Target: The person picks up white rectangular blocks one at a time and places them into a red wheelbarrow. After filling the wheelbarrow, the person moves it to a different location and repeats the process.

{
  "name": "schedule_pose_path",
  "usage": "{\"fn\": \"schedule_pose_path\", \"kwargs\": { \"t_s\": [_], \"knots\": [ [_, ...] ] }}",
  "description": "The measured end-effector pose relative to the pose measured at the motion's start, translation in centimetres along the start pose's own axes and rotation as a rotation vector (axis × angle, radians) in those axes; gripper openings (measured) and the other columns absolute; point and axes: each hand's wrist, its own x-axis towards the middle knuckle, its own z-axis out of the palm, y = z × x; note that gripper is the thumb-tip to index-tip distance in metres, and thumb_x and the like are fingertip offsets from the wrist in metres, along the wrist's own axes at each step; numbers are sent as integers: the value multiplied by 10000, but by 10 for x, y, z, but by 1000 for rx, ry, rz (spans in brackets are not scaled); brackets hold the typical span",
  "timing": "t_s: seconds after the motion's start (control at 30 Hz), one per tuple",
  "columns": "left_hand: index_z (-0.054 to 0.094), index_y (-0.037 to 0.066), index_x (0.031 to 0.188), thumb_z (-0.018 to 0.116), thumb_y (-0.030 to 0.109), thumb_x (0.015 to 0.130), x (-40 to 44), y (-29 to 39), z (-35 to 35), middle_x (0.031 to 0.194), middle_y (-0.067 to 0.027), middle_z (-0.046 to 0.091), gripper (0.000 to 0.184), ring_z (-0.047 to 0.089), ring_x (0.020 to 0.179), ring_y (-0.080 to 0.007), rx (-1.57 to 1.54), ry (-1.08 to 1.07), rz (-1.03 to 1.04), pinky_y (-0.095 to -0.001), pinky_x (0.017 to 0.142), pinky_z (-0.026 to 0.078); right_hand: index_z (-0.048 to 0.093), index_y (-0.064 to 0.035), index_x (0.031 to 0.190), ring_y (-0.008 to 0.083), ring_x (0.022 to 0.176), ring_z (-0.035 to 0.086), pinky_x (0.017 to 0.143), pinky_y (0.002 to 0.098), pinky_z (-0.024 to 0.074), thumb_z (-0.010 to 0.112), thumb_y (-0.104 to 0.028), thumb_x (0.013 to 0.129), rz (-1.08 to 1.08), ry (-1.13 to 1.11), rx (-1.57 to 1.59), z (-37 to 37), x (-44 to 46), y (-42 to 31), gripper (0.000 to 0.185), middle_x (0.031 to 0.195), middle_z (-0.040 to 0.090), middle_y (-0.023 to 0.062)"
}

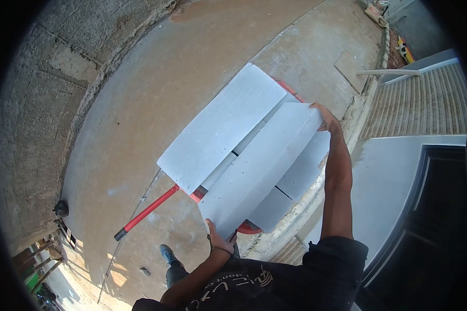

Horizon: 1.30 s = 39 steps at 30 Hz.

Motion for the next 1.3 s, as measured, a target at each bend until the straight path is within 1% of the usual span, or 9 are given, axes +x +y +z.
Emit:
{"fn": "schedule_pose_path", "kwargs": {
  "t_s": [0.23, 0.47, 0.67, 0.8, 0.83, 1.0, 1.03, 1.2, 1.3],
  "knots": [
    [96, 90, 1430, 469, 767, 713, 2, -27, -24, 1468, -149, 142, 1055, 125, 1361, -288, 401, -129, -179, -508, 1066, 78, 422, -33, 1311, 315, 1194, 443, 924, 500, 359, 532, -685, 686, 149, 80, -160, -37, -20, 33, 909, 1285, 471, 177],
    [-26, -176, 1336, 517, 756, 690, 29, -4, -52, 1458, -270, 56, 1258, 33, 1375, -308, 1360, -556, -230, -368, 1104, 91, 394, 25, 1314, 303, 1260, 378, 1040, 508, 194, 419, -709, 778, -341, 338, 19, -32, -91, 67, 910, 1339, 425, 177],
    [244, 235, 1421, 432, 747, 735, -19, 96, -170, 1414, -289, 223, 876, 171, 1316, -466, 2431, -879, 277, -516, 1054, 209, 420, 5, 1301, 279, 1204, 445, 1008, 492, 277, 422, -619, 849, -235, 246, 154, 74, -233, 179, 770, 1285, 477, 164],
    [273, 157, 1409, 314, 669, 845, 2, 148, -313, 1414, -279, 236, 762, 161, 1321, -463, 2033, -857, 242, -514, 1073, 151, 586, -14, 1138, 164, 830, 493, 810, 276, 387, 501, -538, 863, 54, 292, 208, 207, -334, 308, 599, 921, 590, 76],
    [271, 133, 1407, 284, 645, 869, 17, 164, -339, 1424, -264, 228, 743, 160, 1322, -459, 2031, -1020, 308, -503, 1082, 127, 400, -67, 1337, 312, 1216, 410, 949, 524, 322, 464, -659, 801, 220, 72, 222, 238, -363, 331, 801, 1332, 432, 147],
    [246, 74, 1407, 291, 631, 878, -47, 281, -375, 1416, -199, 302, 769, 224, 1337, -339, 2126, -861, 156, -443, 1098, 118, 555, 19, 1168, 271, 1094, 522, 921, 316, 383, 428, -614, 856, 342, -156, -38, 486, -453, 432, 717, 1188, 561, 176],
    [239, 64, 1407, 296, 612, 889, -50, 307, -390, 1407, -182, 332, 756, 261, 1332, -299, 2151, -895, 71, -428, 1097, 138, 520, -30, 1226, 266, 1077, 532, 920, 337, 386, 421, -613, 858, 589, -150, 515, 528, -484, 426, 696, 1192, 563, 142],
    [288, 66, 1389, 429, 628, 832, -11, 452, -494, 1371, -199, 378, 804, 398, 1249, -289, 2355, 90, -53, -468, 991, 335, 438, -44, 1295, 288, 1094, 532, 938, 381, 389, 457, -644, 820, 499, -188, 932, 615, -566, 430, 765, 1240, 518, 175],
    [237, 85, 1406, 440, 616, 827, 0, 457, -465, 1357, -255, 346, 811, 401, 1217, -364, 1085, 208, 291, -511, 940, 358, 435, -61, 1299, 280, 990, 587, 855, 414, 452, 530, -613, 801, 515, 21, 931, 614, -584, 448, 750, 1205, 528, 184]
  ]
}}
